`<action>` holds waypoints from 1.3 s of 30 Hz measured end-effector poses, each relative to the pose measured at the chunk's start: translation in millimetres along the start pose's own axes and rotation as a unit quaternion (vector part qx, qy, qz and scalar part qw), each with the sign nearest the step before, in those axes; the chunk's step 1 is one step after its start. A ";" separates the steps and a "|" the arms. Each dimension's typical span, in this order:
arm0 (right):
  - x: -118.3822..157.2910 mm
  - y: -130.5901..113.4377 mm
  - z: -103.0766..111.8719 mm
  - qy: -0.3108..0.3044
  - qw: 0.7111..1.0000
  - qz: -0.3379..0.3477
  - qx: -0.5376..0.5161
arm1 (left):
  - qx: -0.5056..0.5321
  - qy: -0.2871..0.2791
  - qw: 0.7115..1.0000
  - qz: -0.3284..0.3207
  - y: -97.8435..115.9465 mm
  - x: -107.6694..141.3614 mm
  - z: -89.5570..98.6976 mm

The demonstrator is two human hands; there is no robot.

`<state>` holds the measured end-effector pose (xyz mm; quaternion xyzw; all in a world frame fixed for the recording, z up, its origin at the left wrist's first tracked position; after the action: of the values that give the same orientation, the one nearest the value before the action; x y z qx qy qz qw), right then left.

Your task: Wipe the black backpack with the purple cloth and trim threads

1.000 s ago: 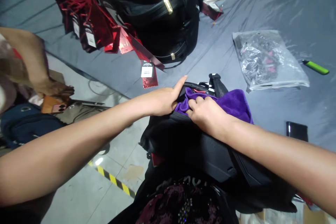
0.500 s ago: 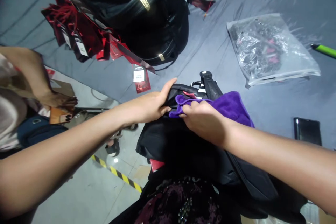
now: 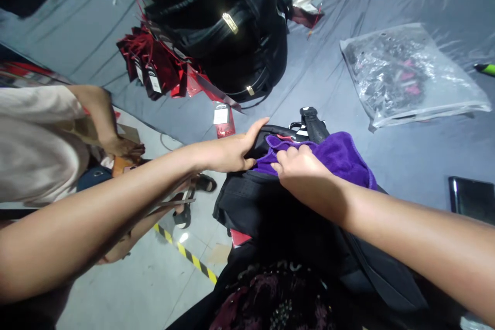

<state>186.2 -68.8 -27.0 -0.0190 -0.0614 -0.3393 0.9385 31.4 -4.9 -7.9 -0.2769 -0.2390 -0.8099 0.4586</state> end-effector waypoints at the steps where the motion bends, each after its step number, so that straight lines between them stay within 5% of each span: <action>1: 1.7 1.1 0.1 0.002 1.000 0.006 0.013 | 0.021 0.004 1.000 -0.013 -3.6 -0.9 -0.4; 6: -4.6 1.5 -2.6 -0.005 0.997 0.047 0.056 | 0.067 0.055 0.996 -0.035 -11.6 -4.4 -4.6; 9: -21.2 -3.7 -2.8 -0.011 0.996 0.059 0.072 | 0.114 0.136 0.983 -0.054 -12.7 -1.6 -17.0; 15: -35.1 -13.0 3.3 -0.015 0.991 0.079 0.107 | 0.265 0.330 0.906 -0.011 -22.4 6.6 -61.5; 32: -41.1 -2.2 4.5 -0.038 0.983 0.121 0.135 | 0.291 0.364 0.884 -0.027 -21.0 -3.0 -68.5; 39: -37.2 0.2 0.2 0.014 0.980 0.129 0.148 | 0.308 0.355 0.882 -0.029 -22.0 -5.0 -67.6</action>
<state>157.9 -45.0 -31.6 0.1170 -0.0949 -0.2028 0.9676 -1.2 -35.0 -63.6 0.1916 -0.3056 -0.7525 0.5511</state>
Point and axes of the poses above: each hand's wrist, its own x-axis away from the middle knuckle, its own z-axis out of the back of the hand, y = z × x, the point moved 3 cm from there along -x, towards the middle knuckle, and after that the axes turned 10 degrees about -x, right-handed, at the moved point
